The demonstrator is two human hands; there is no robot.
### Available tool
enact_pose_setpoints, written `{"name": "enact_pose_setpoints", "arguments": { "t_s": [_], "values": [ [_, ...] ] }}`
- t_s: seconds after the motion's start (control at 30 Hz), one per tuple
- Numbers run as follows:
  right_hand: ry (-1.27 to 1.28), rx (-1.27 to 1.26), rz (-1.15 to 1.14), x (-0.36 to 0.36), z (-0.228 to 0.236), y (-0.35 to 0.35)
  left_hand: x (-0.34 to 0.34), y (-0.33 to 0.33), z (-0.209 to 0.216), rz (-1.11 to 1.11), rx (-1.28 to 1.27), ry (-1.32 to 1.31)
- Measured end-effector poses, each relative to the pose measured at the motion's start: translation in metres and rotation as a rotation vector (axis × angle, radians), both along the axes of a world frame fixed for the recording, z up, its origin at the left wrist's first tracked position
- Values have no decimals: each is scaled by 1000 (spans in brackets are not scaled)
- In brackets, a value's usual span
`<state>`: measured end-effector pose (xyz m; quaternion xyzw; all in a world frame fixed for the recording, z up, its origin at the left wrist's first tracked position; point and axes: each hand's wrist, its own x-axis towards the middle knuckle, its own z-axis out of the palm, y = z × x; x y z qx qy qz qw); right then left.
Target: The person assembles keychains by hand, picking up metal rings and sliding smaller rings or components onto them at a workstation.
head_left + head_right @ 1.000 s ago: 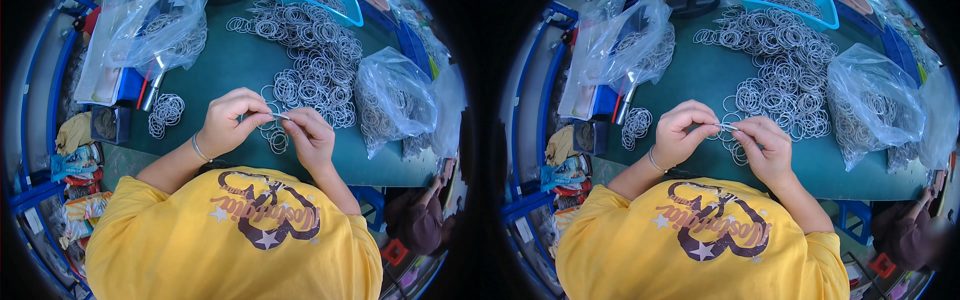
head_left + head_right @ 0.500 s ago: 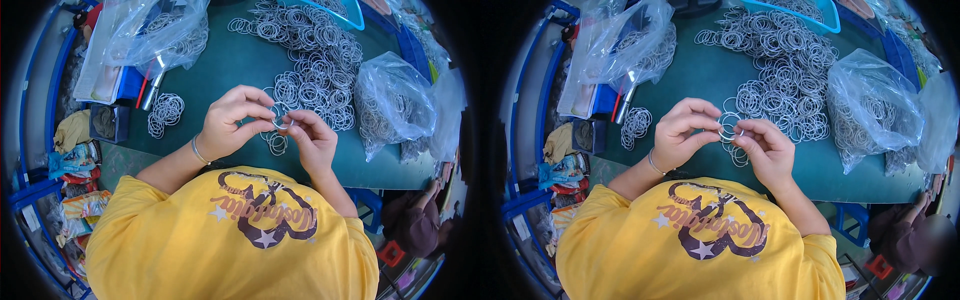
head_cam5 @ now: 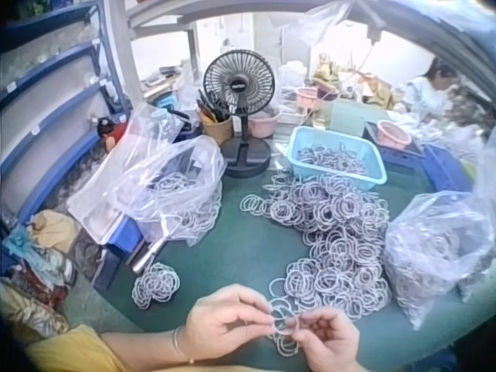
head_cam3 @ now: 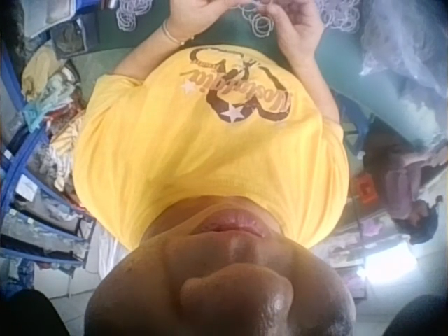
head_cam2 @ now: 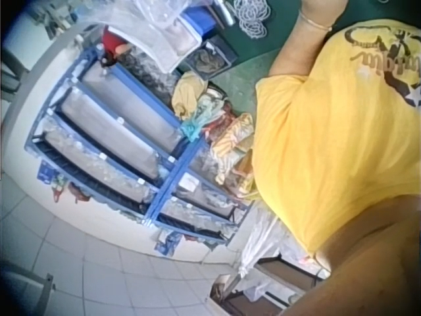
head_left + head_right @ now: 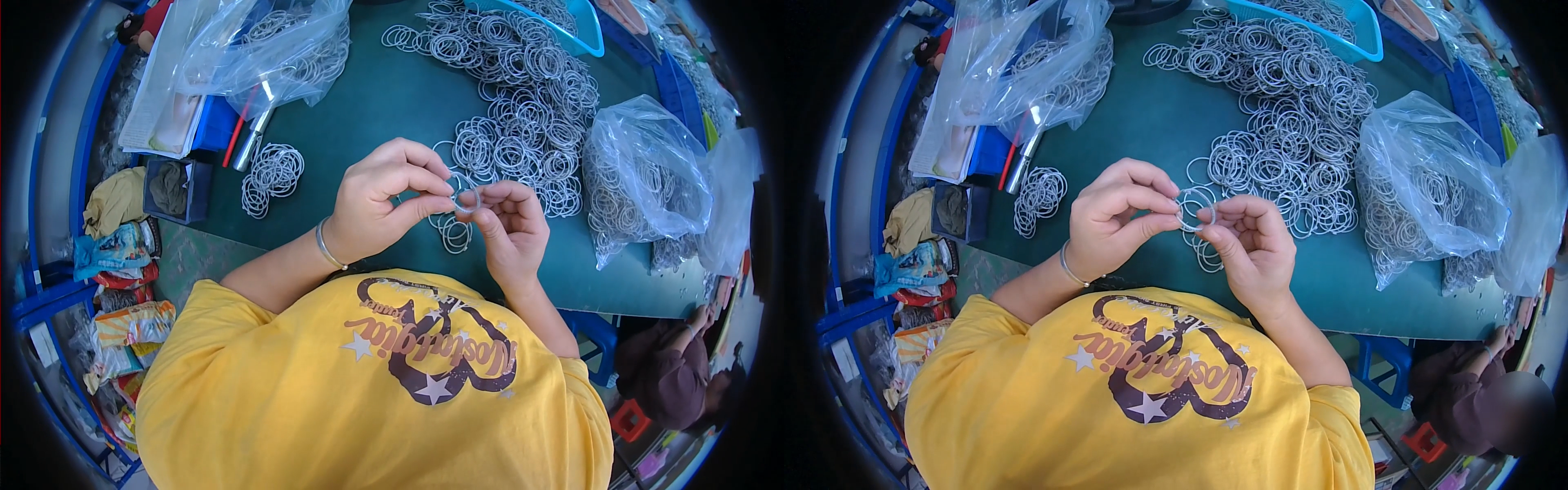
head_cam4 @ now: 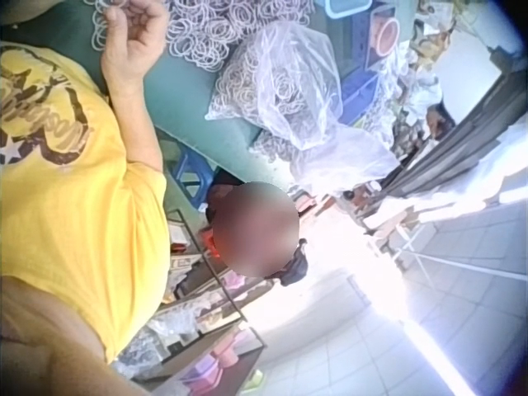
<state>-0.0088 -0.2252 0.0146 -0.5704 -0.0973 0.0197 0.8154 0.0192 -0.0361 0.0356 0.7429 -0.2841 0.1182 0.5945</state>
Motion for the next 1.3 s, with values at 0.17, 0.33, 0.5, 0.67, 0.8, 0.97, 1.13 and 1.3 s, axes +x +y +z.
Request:
{"name": "enact_pose_setpoints", "arguments": {
  "t_s": [0.17,0.33,0.5,0.67,0.8,0.97,1.13,1.3],
  "values": [
    [-15,-7,10,-1,-1,0,-2,1,-1,-28,-17,52],
    [-69,-107,12,-1,-4,-2,-4,1,-3,-57,-102,184],
    [-172,-169,-66,0,-2,-2,-5,-1,-5,-73,-86,149],
    [-311,-259,-137,-3,-6,1,-5,-2,-12,-90,-130,164],
    [-284,-248,-159,-1,-2,1,-6,-3,-10,-46,-125,173],
    [-639,-678,-88,10,12,-6,7,13,9,45,117,-183],
    [-516,-938,-271,35,2,-27,70,86,40,684,347,-662],
    [-582,-1079,-306,57,2,-23,100,150,41,919,734,-281]
  ]
}}
